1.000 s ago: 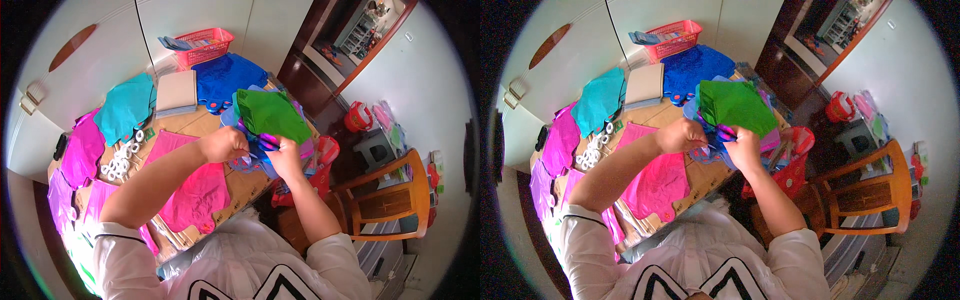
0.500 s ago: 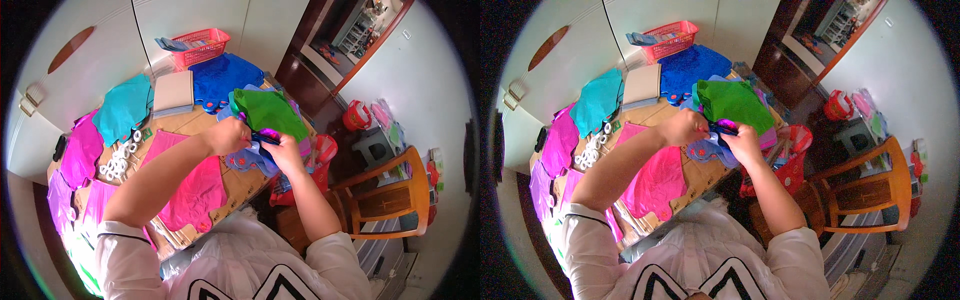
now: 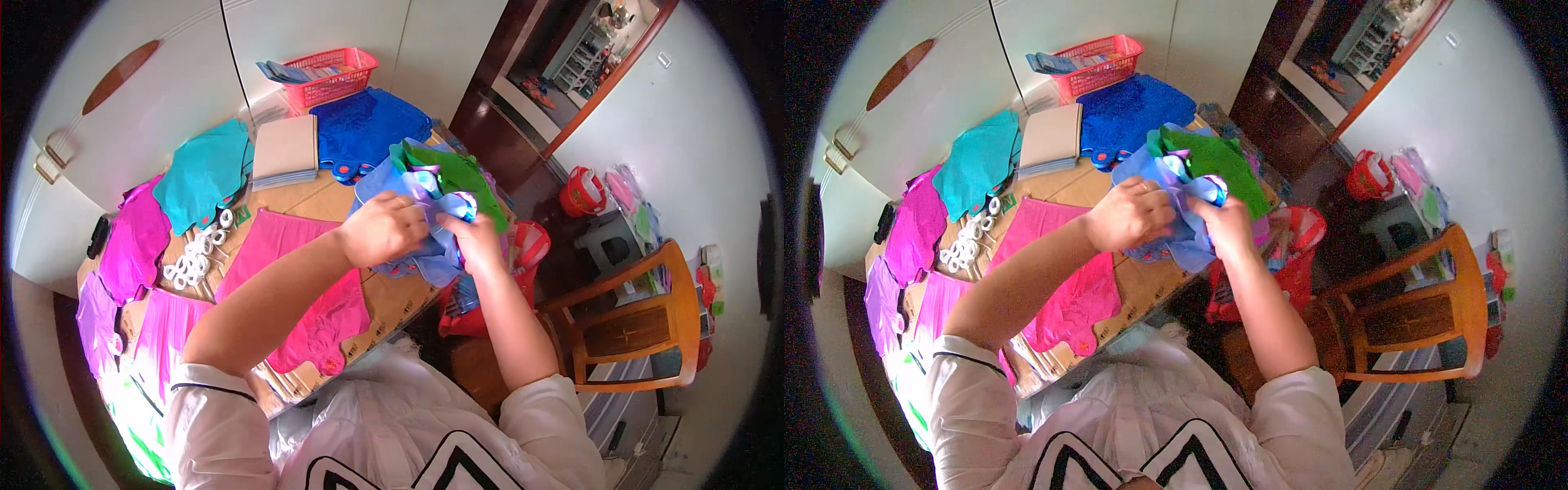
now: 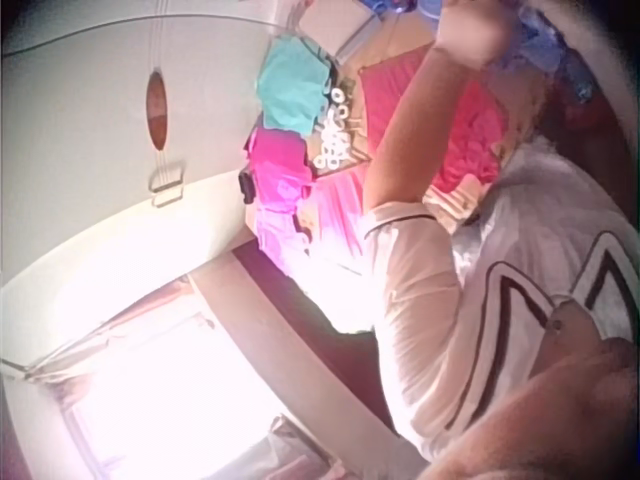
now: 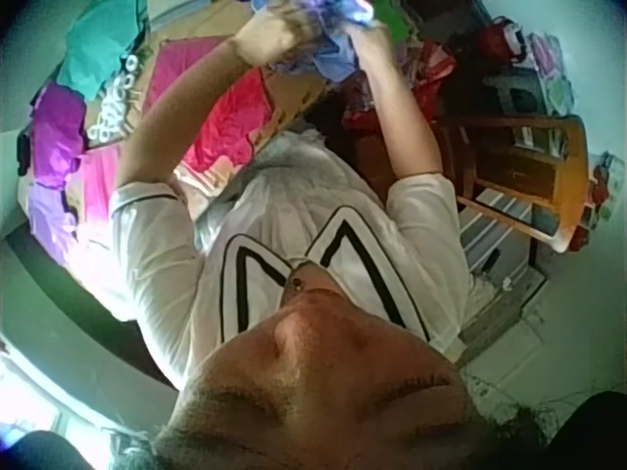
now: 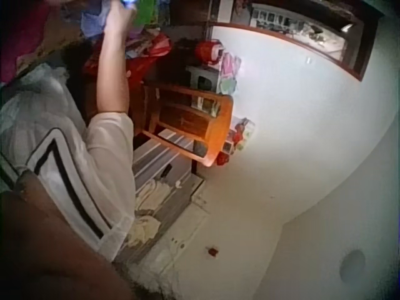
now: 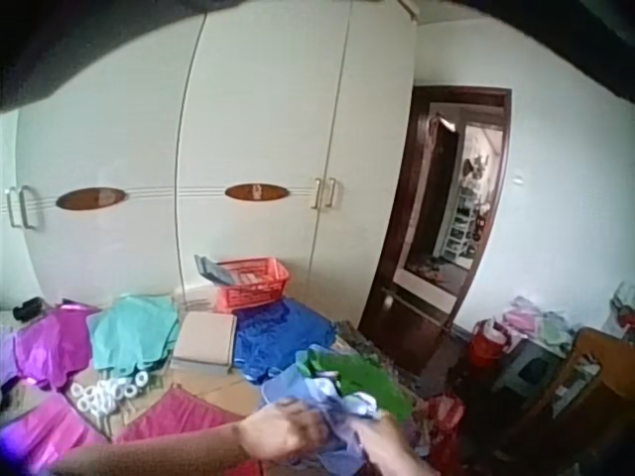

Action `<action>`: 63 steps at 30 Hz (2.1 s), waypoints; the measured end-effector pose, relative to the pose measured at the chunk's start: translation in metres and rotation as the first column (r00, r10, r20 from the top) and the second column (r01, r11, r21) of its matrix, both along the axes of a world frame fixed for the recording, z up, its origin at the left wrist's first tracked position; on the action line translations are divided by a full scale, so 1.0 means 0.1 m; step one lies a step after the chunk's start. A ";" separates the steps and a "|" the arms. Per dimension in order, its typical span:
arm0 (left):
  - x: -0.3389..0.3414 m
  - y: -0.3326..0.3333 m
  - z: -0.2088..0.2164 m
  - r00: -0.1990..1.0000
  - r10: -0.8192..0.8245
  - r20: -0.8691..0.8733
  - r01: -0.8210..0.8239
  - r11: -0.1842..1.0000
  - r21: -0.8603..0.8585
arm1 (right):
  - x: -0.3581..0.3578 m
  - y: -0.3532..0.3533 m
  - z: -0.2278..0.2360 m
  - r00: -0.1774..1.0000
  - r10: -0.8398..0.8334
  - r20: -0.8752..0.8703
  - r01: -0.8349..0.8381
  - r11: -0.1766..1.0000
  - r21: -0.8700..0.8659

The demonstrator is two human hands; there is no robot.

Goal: Folding plastic sheets and placing them into clear plastic packaging with cardboard inserts.

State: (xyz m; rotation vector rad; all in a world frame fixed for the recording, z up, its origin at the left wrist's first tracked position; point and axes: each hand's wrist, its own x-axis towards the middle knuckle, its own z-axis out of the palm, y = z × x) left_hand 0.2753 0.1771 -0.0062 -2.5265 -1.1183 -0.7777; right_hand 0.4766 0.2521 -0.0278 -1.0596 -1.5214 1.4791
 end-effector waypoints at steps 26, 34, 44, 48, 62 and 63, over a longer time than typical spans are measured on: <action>-0.29 -3.05 0.55 0.111 0.792 0.601 -0.509 0.565 -0.650 | -0.58 -1.31 0.73 0.709 0.422 0.565 -0.569 -0.132 0.812; 0.76 -4.07 -0.26 -0.143 0.597 0.790 -0.023 0.796 -0.605 | -0.71 -1.52 0.01 0.692 0.465 0.552 -0.625 0.003 0.781; 0.94 -3.15 -1.00 -0.554 0.537 0.636 0.658 0.750 -0.060 | -0.79 -1.58 0.08 0.645 0.515 0.564 -0.716 0.152 0.681; 1.03 -3.05 -0.88 -0.633 0.466 0.618 0.700 0.686 0.199 | -0.61 -1.76 0.26 0.576 0.652 0.493 -0.787 0.278 0.551; 1.14 -2.99 -0.78 -0.688 0.680 0.255 0.703 0.711 0.003 | 0.11 -2.09 0.19 0.449 0.708 0.544 -0.772 0.000 0.636; 1.12 -2.99 -0.79 -0.673 0.702 0.233 0.720 0.694 -0.012 | 0.11 -2.02 0.23 0.524 0.712 0.467 -0.723 0.082 0.685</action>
